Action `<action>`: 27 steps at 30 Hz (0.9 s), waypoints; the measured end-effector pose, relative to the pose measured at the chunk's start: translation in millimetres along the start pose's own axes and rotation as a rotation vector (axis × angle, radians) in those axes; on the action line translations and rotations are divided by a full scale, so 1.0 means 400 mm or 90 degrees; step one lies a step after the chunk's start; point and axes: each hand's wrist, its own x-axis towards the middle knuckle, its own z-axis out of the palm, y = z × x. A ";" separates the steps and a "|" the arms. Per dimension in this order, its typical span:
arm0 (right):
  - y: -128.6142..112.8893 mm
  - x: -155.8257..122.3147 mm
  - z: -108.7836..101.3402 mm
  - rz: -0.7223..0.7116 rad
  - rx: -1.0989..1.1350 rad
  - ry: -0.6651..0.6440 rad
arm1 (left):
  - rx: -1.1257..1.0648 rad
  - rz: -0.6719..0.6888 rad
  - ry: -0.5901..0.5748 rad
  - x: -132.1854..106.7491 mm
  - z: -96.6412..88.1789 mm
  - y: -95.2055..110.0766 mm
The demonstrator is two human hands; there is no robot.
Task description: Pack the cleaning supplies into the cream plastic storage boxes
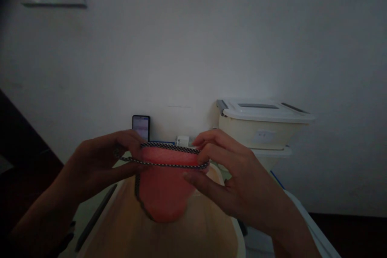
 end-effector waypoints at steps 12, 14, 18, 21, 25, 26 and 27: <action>-0.004 0.002 0.004 0.055 0.015 0.030 | 0.126 -0.040 0.016 0.006 0.003 0.013; -0.005 0.004 0.006 0.059 0.001 0.027 | 0.133 -0.044 0.028 0.005 -0.001 0.012; -0.003 0.007 0.013 0.080 -0.017 0.007 | 0.153 -0.034 0.032 0.002 -0.005 0.012; -0.003 0.007 0.017 0.087 -0.040 0.017 | 0.153 -0.023 0.021 0.001 -0.005 0.011; -0.005 0.005 0.020 0.057 -0.027 0.044 | 0.111 -0.048 -0.062 0.004 -0.011 0.005; -0.005 0.004 0.020 0.047 -0.022 0.050 | 0.102 -0.056 -0.086 0.005 -0.013 0.003; -0.006 0.004 0.020 0.039 -0.018 0.055 | 0.095 -0.064 -0.107 0.005 -0.015 0.002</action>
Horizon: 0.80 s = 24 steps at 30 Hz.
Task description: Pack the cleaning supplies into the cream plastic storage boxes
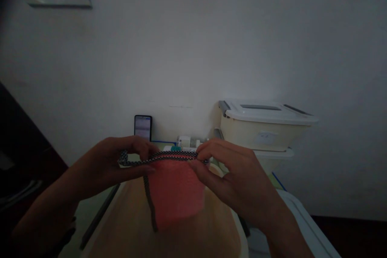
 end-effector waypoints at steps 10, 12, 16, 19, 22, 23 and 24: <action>0.002 0.000 -0.003 0.001 -0.011 -0.004 | 0.017 0.006 -0.008 0.006 -0.001 -0.004; 0.002 -0.001 -0.003 0.005 -0.016 -0.007 | 0.022 0.013 -0.009 0.007 0.000 -0.005; 0.008 -0.004 0.000 0.001 -0.023 -0.003 | 0.026 0.021 0.009 0.005 0.005 -0.010; 0.015 -0.008 0.003 0.021 -0.021 0.017 | -0.038 0.017 0.034 0.004 0.009 -0.022; 0.023 -0.008 0.007 0.061 0.010 0.043 | -0.142 -0.023 0.024 0.007 0.008 -0.031; 0.024 -0.007 0.008 0.072 0.018 0.043 | -0.164 -0.039 0.010 0.009 0.007 -0.032; 0.025 -0.006 0.010 0.081 0.024 0.038 | -0.179 -0.055 -0.006 0.012 0.006 -0.032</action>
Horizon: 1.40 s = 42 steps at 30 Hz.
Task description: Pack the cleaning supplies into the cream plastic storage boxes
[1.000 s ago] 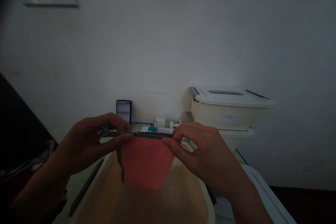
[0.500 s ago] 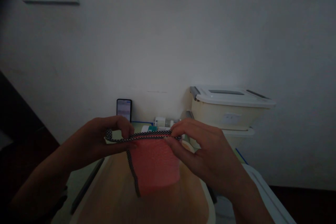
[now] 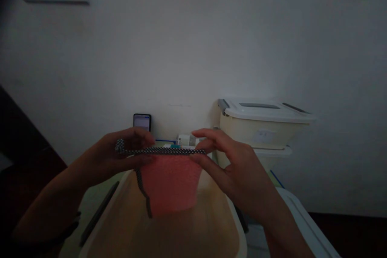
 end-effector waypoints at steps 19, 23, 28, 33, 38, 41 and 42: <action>-0.021 0.002 0.056 0.213 0.581 -0.245 | -0.464 -0.018 0.211 0.012 0.068 0.025; -0.040 -0.004 0.065 0.299 0.645 -0.094 | -0.458 -0.119 0.000 0.023 0.069 -0.006; -0.044 0.006 0.071 0.349 0.586 0.094 | -0.418 -0.110 -0.180 0.006 0.067 0.015; -0.026 0.010 0.070 0.316 0.597 0.075 | -0.384 -0.101 -0.099 0.003 0.064 0.022; -0.024 0.013 0.053 0.244 0.596 -0.076 | -0.368 -0.054 0.003 0.009 0.051 0.012; -0.025 0.022 0.049 0.289 0.546 -0.055 | -0.334 -0.043 0.088 0.009 0.045 0.016; -0.025 0.025 0.050 0.300 0.526 -0.024 | -0.315 -0.037 0.120 0.008 0.044 0.018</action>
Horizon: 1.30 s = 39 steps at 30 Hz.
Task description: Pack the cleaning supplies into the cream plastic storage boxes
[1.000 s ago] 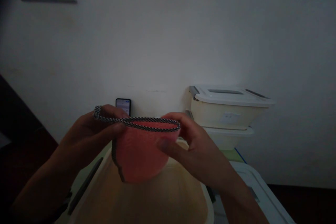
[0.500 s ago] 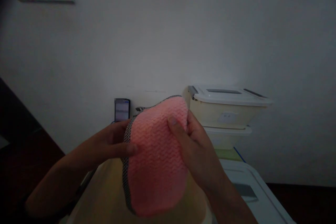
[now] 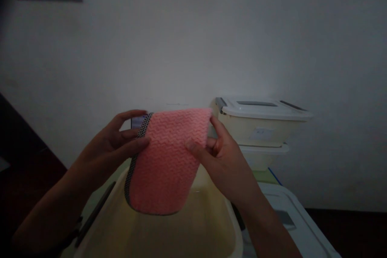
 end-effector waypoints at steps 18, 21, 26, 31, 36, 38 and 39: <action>-0.003 -0.018 -0.013 -0.246 -0.522 0.044 | 0.389 0.087 0.094 -0.013 -0.040 0.018; -0.002 -0.016 -0.008 -0.288 -0.501 0.040 | 0.488 0.129 0.061 -0.011 -0.048 0.026; 0.005 -0.022 0.013 -0.347 -0.460 -0.009 | 0.649 0.193 -0.072 -0.029 -0.051 0.032; 0.013 -0.033 0.038 -0.269 -0.411 -0.094 | 0.584 0.107 -0.172 -0.077 -0.002 0.032; 0.013 -0.039 0.045 -0.199 -0.289 -0.145 | 0.544 0.088 -0.192 -0.084 0.036 0.026; 0.011 -0.040 0.039 -0.152 -0.257 -0.169 | 0.515 0.105 -0.168 -0.077 0.035 0.030; 0.010 -0.040 0.034 -0.129 -0.261 -0.187 | 0.499 0.124 -0.144 -0.073 0.032 0.034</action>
